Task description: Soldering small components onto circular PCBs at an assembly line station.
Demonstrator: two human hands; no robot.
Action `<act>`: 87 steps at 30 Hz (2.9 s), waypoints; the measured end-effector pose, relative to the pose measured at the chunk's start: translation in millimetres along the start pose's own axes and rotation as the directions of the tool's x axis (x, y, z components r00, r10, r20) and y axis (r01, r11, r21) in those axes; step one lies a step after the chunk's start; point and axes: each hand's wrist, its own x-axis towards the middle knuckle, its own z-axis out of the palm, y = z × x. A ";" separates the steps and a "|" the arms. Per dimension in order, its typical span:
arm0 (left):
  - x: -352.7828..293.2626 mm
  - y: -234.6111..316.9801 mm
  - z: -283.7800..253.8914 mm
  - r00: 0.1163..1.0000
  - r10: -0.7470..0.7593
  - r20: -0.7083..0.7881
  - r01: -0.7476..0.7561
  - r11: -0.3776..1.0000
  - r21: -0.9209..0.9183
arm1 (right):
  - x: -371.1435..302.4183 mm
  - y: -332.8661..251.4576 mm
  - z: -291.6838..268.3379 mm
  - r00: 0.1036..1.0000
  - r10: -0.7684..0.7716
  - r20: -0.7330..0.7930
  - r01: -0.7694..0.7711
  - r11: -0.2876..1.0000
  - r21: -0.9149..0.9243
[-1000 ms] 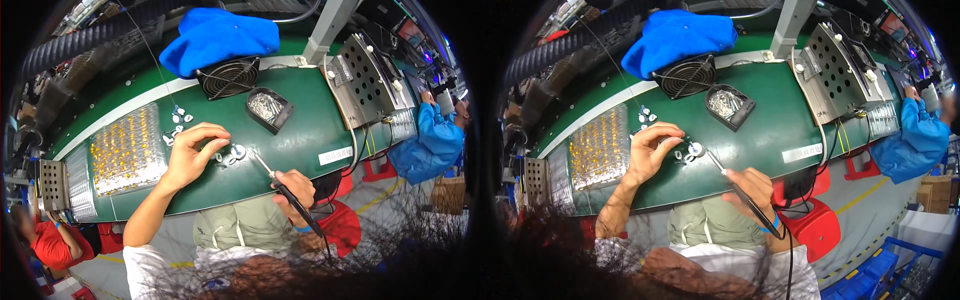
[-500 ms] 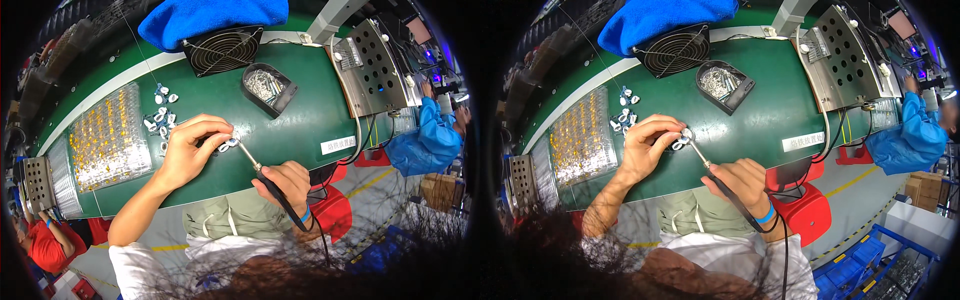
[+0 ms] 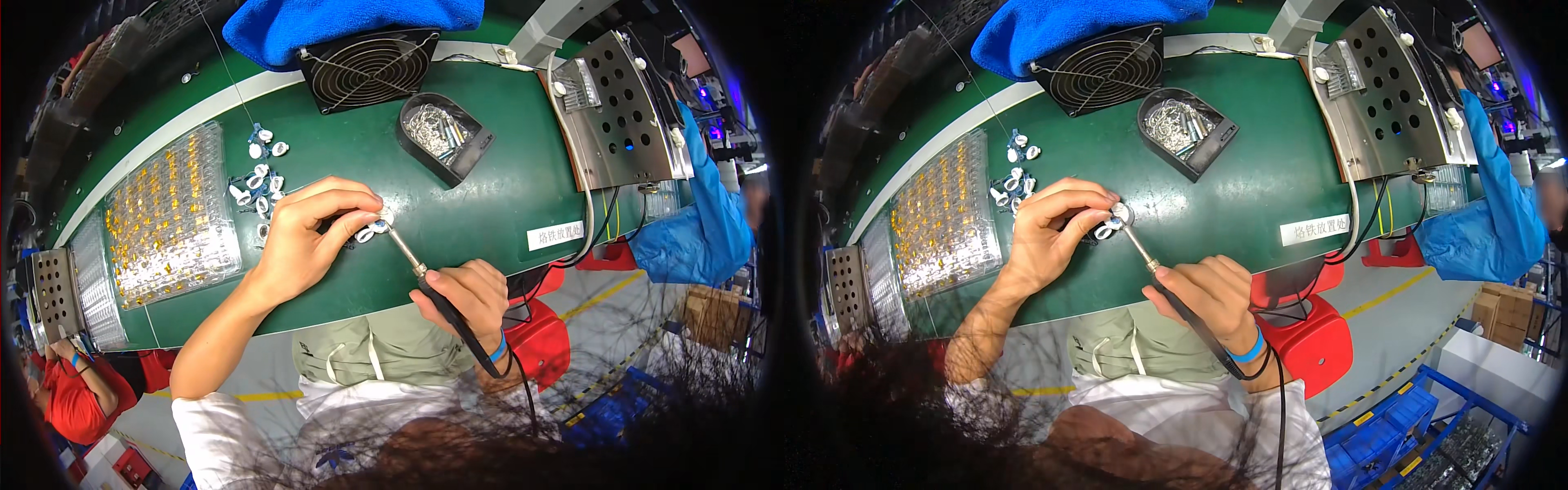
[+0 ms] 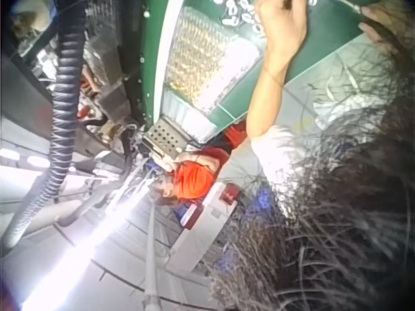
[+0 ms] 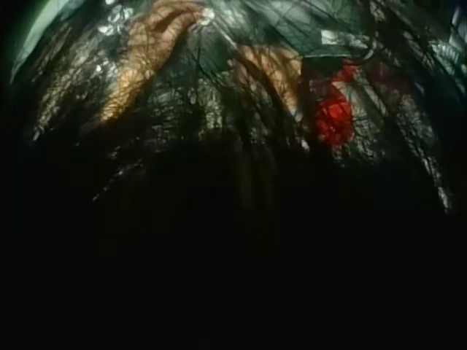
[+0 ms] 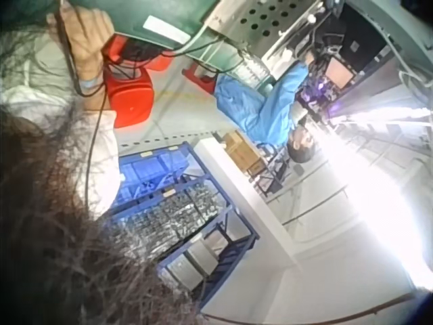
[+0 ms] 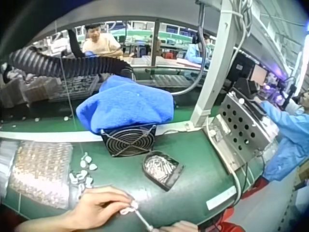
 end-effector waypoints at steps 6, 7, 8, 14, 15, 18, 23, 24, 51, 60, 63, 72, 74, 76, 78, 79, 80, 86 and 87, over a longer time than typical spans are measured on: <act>-0.2 -2.5 0.6 1.000 0.021 -0.002 -0.021 1.000 0.006 | -1.3 3.0 -2.7 1.000 -0.003 0.001 0.003 1.000 0.031; -0.4 -2.3 0.5 1.000 0.021 -0.001 -0.021 1.000 0.008 | -2.6 4.8 -3.3 1.000 0.000 -0.023 0.002 0.997 0.072; -0.2 -2.1 0.5 1.000 0.021 0.002 -0.021 1.000 0.014 | -3.4 5.6 -4.0 0.999 0.004 -0.048 0.002 0.994 0.111; -0.1 2.8 1.1 1.000 -0.005 0.012 0.005 1.000 -0.014 | -3.5 6.8 -11.3 0.995 0.057 -0.081 -0.043 0.987 0.158; -0.5 3.7 2.1 0.999 -0.037 -0.002 0.037 0.997 -0.066 | -3.8 7.6 -11.2 0.995 0.056 -0.083 -0.042 0.987 0.157; -2.1 2.5 2.2 0.998 -0.057 0.008 0.058 0.993 -0.103 | -3.8 11.2 -10.6 0.996 0.042 -0.079 -0.030 0.987 0.158; -0.8 3.9 -0.4 1.000 0.007 0.020 -0.007 1.000 -0.014 | 1.5 11.8 -10.0 0.998 0.012 -0.055 -0.004 0.992 0.129; -0.8 3.7 -0.5 0.999 0.021 0.025 -0.021 1.000 -0.003 | 1.5 12.2 -9.9 0.998 0.013 -0.054 -0.006 0.992 0.129; 4.0 4.8 -2.4 0.970 0.228 0.087 -0.241 0.950 0.198 | -0.4 12.9 -8.5 1.000 -0.010 -0.026 0.013 0.996 0.093; 3.5 5.1 -1.8 0.972 0.222 0.079 -0.234 0.954 0.188 | -2.7 14.6 -9.4 0.999 -0.004 -0.033 0.008 0.994 0.109; 4.2 6.9 -2.2 0.970 0.230 0.084 -0.243 0.947 0.212 | -1.8 15.2 -9.9 1.000 -0.004 -0.011 0.005 0.992 0.127; 3.9 7.8 -0.8 0.970 0.231 0.078 -0.243 0.946 0.213 | -0.9 13.3 -9.4 1.000 -0.001 0.001 0.001 0.994 0.110; 3.9 8.2 -1.4 0.969 0.234 0.085 -0.247 0.943 0.222 | 0.2 13.8 -9.0 1.000 -0.014 -0.014 0.015 0.993 0.116; 3.4 8.1 -1.4 0.968 0.235 0.090 -0.250 0.940 0.230 | -0.9 13.4 -8.6 1.000 -0.013 -0.011 0.014 0.993 0.118; 3.3 7.3 -0.9 0.968 0.236 0.085 -0.249 0.943 0.220 | -1.2 13.7 -8.6 1.000 -0.012 -0.008 0.013 0.993 0.119; 2.7 6.6 -1.0 0.969 0.233 0.084 -0.246 0.944 0.220 | -1.3 13.9 -9.2 1.000 -0.010 -0.001 0.010 0.993 0.120; 3.0 5.5 -1.8 0.970 0.225 0.093 -0.241 0.945 0.223 | -1.1 14.4 -9.3 1.000 -0.007 0.006 0.006 0.993 0.120; 4.1 9.3 -2.9 0.974 0.201 0.108 -0.221 0.950 0.222 | 0.4 14.0 -10.2 1.000 -0.012 0.002 0.012 0.993 0.116; 4.1 7.9 -3.2 0.972 0.207 0.110 -0.227 0.948 0.223 | 0.3 14.1 -9.8 1.000 -0.011 0.003 0.010 0.993 0.118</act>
